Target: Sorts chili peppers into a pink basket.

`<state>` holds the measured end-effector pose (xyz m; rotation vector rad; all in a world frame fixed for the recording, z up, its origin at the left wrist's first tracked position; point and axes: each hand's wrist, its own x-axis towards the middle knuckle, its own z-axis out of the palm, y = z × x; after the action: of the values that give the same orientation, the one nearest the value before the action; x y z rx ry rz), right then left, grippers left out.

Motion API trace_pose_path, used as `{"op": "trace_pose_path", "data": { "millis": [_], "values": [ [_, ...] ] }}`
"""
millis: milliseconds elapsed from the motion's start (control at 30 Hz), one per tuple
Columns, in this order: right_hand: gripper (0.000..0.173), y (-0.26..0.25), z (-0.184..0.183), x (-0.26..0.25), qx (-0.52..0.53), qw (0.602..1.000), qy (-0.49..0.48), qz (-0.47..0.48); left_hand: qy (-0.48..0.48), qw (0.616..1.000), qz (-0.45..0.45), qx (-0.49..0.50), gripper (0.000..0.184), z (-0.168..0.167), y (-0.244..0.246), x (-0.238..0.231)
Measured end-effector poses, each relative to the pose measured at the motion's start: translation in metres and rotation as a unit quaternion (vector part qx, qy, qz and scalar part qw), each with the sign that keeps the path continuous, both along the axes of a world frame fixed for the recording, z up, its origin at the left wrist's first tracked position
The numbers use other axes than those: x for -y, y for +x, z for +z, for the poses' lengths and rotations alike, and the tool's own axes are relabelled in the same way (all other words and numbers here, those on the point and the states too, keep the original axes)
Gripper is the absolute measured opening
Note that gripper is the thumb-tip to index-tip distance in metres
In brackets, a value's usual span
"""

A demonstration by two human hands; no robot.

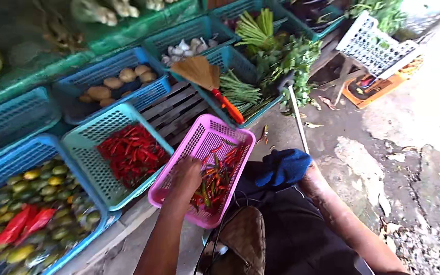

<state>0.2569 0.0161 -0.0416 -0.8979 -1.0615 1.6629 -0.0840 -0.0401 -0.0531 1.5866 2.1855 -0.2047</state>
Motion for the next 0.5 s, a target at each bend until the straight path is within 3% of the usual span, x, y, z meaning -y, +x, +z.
{"op": "trace_pose_path", "data": {
  "millis": [133,267,333,433,500],
  "values": [
    [0.02,0.0,0.0,0.0,0.014,1.0,-0.007,0.004,0.031,0.998,0.047,-0.001,0.031,0.017,0.006,0.001],
    [0.017,0.005,-0.001,-0.001,0.038,0.999,-0.006,-0.01,0.152,0.966,0.15,0.148,0.03,0.022,-0.008,0.004],
    [0.023,0.009,-0.005,-0.002,0.025,1.0,0.001,-0.001,0.208,0.925,0.193,0.252,0.024,0.025,-0.008,0.006],
    [0.047,0.005,-0.009,-0.001,0.001,1.0,0.005,0.009,0.26,0.82,0.228,0.456,0.02,0.031,0.003,0.01],
    [0.044,0.0,-0.008,0.001,0.011,1.0,-0.005,0.012,0.251,0.783,0.212,0.528,0.026,0.032,0.011,0.011]
  ]
}}
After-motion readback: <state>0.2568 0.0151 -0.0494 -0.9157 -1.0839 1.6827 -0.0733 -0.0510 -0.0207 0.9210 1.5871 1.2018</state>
